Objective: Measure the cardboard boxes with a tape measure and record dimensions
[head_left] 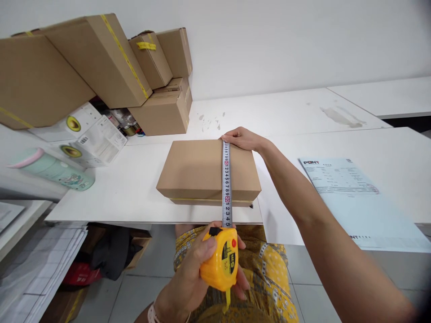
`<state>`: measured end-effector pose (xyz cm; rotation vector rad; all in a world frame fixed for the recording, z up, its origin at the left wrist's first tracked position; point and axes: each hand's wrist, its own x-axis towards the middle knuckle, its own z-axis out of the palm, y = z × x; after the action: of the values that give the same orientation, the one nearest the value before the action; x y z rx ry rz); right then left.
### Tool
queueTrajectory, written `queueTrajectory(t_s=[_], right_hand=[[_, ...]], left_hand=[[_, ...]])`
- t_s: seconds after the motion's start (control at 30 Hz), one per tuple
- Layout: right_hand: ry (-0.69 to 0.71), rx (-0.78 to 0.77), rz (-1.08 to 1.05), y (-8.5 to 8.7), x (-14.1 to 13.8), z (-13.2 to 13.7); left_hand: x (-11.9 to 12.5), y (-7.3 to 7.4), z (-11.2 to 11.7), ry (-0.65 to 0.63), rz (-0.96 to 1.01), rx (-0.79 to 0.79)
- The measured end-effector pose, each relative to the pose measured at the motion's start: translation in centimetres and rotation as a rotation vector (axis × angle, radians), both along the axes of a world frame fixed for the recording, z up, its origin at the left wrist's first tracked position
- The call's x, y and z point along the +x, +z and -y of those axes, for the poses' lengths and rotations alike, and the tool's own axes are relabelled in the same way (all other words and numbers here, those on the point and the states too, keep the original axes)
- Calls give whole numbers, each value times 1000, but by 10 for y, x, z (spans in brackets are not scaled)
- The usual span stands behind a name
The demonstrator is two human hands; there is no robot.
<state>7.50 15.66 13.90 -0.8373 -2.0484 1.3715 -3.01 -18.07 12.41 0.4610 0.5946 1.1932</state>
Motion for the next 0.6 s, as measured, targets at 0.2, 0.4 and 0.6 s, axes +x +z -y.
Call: queueTrajectory(t_s=[0.2, 0.4, 0.6], right_hand=[[-263, 109, -190, 1, 10, 21], [-256, 30, -248, -27, 53, 69], [-113, 90, -232, -59, 81, 126]], left_hand=[[-22, 16, 13, 94, -148, 107], [-75, -1, 23, 793, -754, 90], [-115, -45, 1, 730, -585, -8]])
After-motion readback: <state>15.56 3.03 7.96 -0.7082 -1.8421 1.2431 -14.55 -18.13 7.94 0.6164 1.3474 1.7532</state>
